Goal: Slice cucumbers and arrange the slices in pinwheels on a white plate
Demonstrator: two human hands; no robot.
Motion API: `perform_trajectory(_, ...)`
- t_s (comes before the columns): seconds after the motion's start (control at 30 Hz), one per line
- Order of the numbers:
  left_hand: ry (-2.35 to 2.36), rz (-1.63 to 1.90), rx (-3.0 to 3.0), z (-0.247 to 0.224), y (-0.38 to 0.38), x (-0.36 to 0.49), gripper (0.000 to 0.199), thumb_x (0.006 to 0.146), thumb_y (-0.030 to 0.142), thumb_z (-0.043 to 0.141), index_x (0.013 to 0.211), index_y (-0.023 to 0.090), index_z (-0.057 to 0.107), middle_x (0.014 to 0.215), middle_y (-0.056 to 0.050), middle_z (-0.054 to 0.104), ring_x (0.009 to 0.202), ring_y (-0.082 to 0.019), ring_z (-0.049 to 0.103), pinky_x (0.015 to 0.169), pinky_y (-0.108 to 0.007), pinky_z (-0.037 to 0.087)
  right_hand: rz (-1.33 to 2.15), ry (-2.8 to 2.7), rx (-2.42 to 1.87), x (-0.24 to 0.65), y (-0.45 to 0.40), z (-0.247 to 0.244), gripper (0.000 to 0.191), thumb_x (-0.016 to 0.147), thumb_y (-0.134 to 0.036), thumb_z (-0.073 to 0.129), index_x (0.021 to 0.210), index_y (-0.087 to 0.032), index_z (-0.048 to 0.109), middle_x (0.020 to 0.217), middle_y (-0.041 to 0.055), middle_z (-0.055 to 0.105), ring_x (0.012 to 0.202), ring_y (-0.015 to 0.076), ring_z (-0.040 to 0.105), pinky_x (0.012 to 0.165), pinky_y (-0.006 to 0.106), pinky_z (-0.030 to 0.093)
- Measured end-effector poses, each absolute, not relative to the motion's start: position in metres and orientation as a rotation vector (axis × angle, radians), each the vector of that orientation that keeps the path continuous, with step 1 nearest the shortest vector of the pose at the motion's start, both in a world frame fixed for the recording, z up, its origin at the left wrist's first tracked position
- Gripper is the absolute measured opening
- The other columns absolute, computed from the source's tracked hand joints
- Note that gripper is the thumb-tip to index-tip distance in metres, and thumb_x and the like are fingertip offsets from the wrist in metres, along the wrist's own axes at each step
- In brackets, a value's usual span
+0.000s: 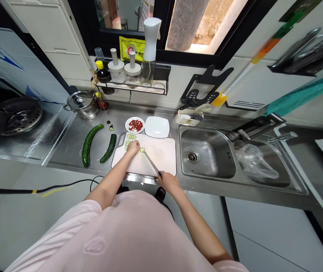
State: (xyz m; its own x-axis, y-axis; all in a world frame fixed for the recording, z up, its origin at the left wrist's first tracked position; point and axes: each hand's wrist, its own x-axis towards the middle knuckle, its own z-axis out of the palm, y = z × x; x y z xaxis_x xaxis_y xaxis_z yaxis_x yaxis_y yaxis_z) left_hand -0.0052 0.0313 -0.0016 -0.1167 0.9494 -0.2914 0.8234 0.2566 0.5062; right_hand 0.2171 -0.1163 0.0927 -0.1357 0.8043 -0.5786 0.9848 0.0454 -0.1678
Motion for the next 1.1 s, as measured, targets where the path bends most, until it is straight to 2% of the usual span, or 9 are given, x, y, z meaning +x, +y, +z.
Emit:
perform_trajectory(0.23, 1.977, 0.285, 1.598, -0.001, 0.032, -0.005, 0.011, 0.072, 0.023, 0.065, 0.083, 0.021, 0.063, 0.088, -0.002, 0.066, 0.081, -0.015, 0.058, 0.070, -0.024, 0.039, -0.795, 1.985, 1.812, 0.204, -0.101, 0.089, 0.037, 0.093, -0.036, 0.034, 0.107, -0.016, 0.061, 0.103, 0.0144, 0.067, 0.096, 0.0242, 0.063, 0.078, 0.031, 0.042)
perform_trajectory(1.1, 1.968, 0.298, 1.592, 0.000, 0.031, -0.005, 0.012, 0.072, 0.022, 0.065, 0.083, 0.022, 0.063, 0.089, -0.002, 0.066, 0.082, -0.015, 0.058, 0.070, -0.024, 0.040, -0.761, 2.028, 1.800, 0.202, -0.095, 0.084, 0.035, 0.092, -0.035, 0.034, 0.104, -0.016, 0.061, 0.101, 0.0142, 0.067, 0.094, 0.0253, 0.064, 0.075, 0.032, 0.044)
